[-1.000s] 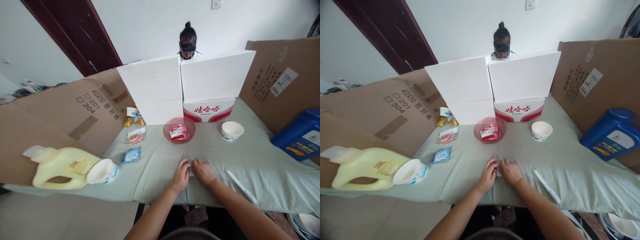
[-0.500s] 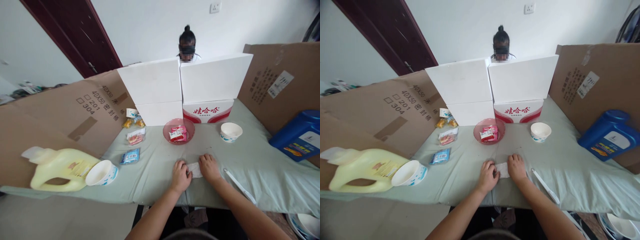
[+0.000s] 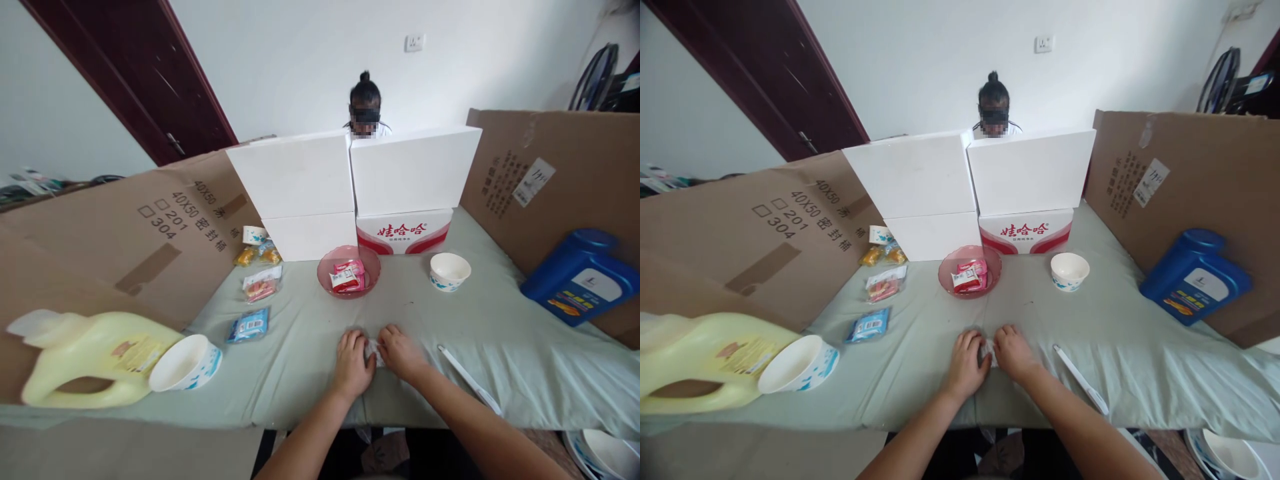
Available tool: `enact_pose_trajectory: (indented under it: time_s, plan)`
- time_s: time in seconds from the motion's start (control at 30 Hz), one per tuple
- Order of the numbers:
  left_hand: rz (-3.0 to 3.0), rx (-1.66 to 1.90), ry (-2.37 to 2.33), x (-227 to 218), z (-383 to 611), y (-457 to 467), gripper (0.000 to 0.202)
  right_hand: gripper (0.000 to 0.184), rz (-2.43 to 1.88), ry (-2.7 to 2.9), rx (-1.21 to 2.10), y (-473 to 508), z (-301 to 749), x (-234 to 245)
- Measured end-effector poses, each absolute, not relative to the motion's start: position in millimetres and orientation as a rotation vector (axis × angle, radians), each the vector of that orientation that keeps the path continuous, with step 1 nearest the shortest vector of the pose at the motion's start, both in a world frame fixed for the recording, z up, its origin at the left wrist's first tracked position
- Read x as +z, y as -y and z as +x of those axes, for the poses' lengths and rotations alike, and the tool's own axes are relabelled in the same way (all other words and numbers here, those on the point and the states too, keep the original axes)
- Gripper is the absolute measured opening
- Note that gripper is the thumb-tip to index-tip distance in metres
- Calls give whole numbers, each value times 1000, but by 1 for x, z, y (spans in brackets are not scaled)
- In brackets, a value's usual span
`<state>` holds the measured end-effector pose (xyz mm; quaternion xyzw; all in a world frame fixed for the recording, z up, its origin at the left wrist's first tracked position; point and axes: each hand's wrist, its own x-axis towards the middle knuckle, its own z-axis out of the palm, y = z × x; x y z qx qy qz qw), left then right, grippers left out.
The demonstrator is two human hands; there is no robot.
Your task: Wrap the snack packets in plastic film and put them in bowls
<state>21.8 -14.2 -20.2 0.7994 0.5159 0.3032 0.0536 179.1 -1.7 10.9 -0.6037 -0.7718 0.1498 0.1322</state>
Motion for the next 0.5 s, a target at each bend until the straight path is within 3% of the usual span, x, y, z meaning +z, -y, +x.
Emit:
enact_pose_trajectory:
  time_s: [0.2,0.4,0.5]
  plan:
    - [2431,958,-1507,-24,17,14,27,13,-1769,2086,516,-9,202,21]
    - [2405,939,-1514,-30,16,13,18,28,-2003,1753,249,-86,318,81]
    - [2397,943,-1528,-31,18,13,18,23,-2147,1672,187,-122,369,100]
